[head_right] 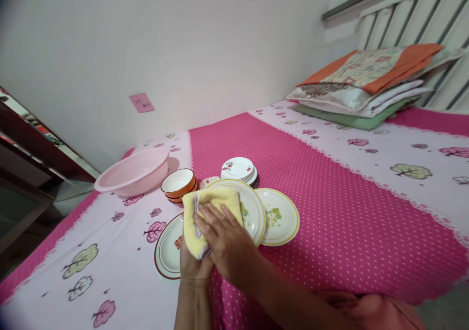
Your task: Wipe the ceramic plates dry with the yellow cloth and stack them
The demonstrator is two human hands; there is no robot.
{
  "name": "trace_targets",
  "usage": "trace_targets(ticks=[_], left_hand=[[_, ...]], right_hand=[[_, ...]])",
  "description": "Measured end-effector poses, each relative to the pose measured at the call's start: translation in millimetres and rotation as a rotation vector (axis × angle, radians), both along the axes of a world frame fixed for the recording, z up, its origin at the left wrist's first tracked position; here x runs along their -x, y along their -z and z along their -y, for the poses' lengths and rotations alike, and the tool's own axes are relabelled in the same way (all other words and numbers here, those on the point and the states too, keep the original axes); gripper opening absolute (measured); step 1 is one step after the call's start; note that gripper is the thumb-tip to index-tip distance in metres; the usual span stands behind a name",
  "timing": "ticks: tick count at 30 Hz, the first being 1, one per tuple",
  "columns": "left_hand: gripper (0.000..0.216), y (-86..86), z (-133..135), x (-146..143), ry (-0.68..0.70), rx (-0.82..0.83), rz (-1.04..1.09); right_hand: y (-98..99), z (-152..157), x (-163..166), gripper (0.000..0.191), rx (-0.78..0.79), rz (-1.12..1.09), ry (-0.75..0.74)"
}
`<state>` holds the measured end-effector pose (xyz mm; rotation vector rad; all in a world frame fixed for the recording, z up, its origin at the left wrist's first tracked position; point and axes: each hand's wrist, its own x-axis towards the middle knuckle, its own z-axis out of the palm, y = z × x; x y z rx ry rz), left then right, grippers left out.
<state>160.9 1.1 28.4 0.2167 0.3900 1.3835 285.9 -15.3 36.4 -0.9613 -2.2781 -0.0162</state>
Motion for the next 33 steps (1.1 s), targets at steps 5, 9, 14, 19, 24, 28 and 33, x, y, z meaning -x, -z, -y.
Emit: trace_targets(ticks=[5,9,14,19,24,28,33], left_hand=[[0.045,-14.4,3.3,-25.7,0.028,0.020,-0.061],[0.031,-10.4,9.1,-16.1,0.074,-0.034,-0.172],[0.020,-4.7,12.8,8.6,0.046,-0.045,-0.271],[0.034,-5.8,10.8,16.2,0.078,-0.043,-0.165],[0.045,-14.7,7.0,12.5,-0.169,0.107,-0.124],[0.048,-26.3,7.3,-1.4,-0.374,0.037,-0.185],[0.049,-30.9,8.8,-26.3,-0.510,-0.017,-0.261]], right_hand=[[-8.6,-25.8,-21.7,0.070,-0.146,-0.060,0.202],[-17.5,-33.4,-46.5,0.071,-0.156,-0.194,0.359],[-22.6,-41.0,-71.7,0.052,0.270,-0.487,0.398],[-26.8,-43.3,-70.9,0.056,0.530,-0.787,0.262],[-14.1,-42.8,-49.2,0.055,0.743,-1.216,0.076],[4.5,-27.2,-15.3,0.060,0.824,-1.496,0.112],[18.9,-9.1,10.6,0.064,0.885,-1.699,0.240]])
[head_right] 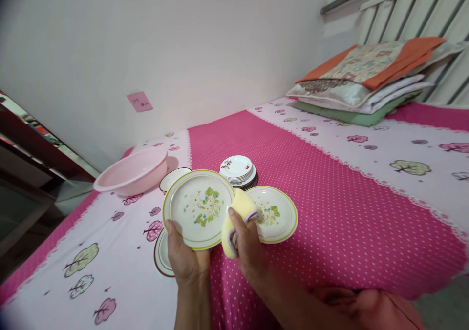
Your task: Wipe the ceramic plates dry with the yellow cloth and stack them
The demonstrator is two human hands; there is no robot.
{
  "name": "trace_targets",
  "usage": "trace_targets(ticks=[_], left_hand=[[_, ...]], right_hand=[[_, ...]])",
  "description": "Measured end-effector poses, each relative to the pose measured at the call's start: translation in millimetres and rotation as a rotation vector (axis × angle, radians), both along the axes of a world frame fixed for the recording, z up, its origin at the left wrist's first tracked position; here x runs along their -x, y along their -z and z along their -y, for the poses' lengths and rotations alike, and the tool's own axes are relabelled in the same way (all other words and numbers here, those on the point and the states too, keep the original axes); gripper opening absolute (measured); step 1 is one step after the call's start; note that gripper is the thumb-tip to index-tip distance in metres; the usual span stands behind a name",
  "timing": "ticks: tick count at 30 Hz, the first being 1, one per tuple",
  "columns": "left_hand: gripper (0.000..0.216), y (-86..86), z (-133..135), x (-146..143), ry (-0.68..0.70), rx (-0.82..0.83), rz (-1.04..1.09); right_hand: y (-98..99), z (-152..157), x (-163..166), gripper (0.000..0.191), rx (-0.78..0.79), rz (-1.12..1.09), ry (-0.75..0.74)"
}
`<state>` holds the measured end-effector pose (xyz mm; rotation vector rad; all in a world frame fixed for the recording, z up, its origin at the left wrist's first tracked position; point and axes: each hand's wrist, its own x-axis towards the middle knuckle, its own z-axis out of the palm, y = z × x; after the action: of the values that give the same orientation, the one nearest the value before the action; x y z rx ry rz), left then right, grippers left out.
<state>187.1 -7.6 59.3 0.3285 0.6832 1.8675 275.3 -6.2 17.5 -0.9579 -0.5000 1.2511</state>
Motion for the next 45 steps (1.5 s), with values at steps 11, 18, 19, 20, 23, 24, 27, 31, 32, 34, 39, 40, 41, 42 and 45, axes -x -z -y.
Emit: trace_targets(ticks=[11,18,19,20,23,24,27,31,32,34,39,40,41,42,45], left_hand=[[0.055,-5.5,3.0,62.9,0.286,0.112,-0.543],[0.049,-8.1,6.0,70.5,0.214,0.217,-0.506],[0.044,-7.4,4.5,68.4,0.162,0.215,-0.456],[0.038,-7.0,2.9,65.1,0.106,0.209,-0.407],[0.026,-6.4,-0.8,46.7,-0.070,0.185,-0.281],[0.026,-6.0,-0.9,38.2,-0.126,0.185,-0.249],[0.039,-2.9,1.1,11.9,-0.267,0.256,-0.183],[0.045,1.1,2.4,-0.8,-0.220,0.232,-0.174],[0.044,1.1,1.7,2.6,-0.166,0.198,-0.184],[0.041,-0.9,-0.1,16.7,-0.050,0.141,-0.237],[0.044,-13.9,3.4,66.3,0.202,0.068,-0.544],[0.046,-16.3,5.8,73.4,0.260,0.087,-0.590],[0.047,-18.4,8.5,78.7,0.317,0.114,-0.619],[0.047,-19.8,11.1,82.2,0.367,0.142,-0.632],[0.044,-21.5,16.5,85.0,0.408,0.194,-0.607]], right_hand=[[-19.5,-16.9,-64.7,0.055,-0.121,0.397,-0.134],[-23.1,-5.5,-44.7,0.048,-0.158,0.302,-0.254],[-22.0,-4.0,-38.8,0.047,-0.176,0.262,-0.245],[-20.1,-1.9,-32.1,0.047,-0.179,0.227,-0.218],[-11.5,9.3,-9.0,0.054,-0.103,0.144,-0.072],[-8.4,14.1,-1.5,0.058,-0.072,0.114,-0.035],[-3.2,25.6,12.0,0.065,-0.032,0.029,-0.055],[-9.8,20.4,-2.7,0.059,-0.042,0.034,-0.128],[-13.1,15.8,-11.2,0.058,-0.058,0.050,-0.124],[-19.9,6.1,-30.4,0.056,-0.102,0.112,-0.128],[-29.9,-3.2,-65.8,0.043,-0.188,0.337,-0.296],[-30.7,-2.2,-68.7,0.041,-0.186,0.361,-0.336],[-31.4,-0.6,-70.2,0.039,-0.176,0.379,-0.373],[-32.3,1.3,-70.5,0.039,-0.162,0.390,-0.403],[-35.6,6.7,-65.4,0.042,-0.154,0.356,-0.424]])
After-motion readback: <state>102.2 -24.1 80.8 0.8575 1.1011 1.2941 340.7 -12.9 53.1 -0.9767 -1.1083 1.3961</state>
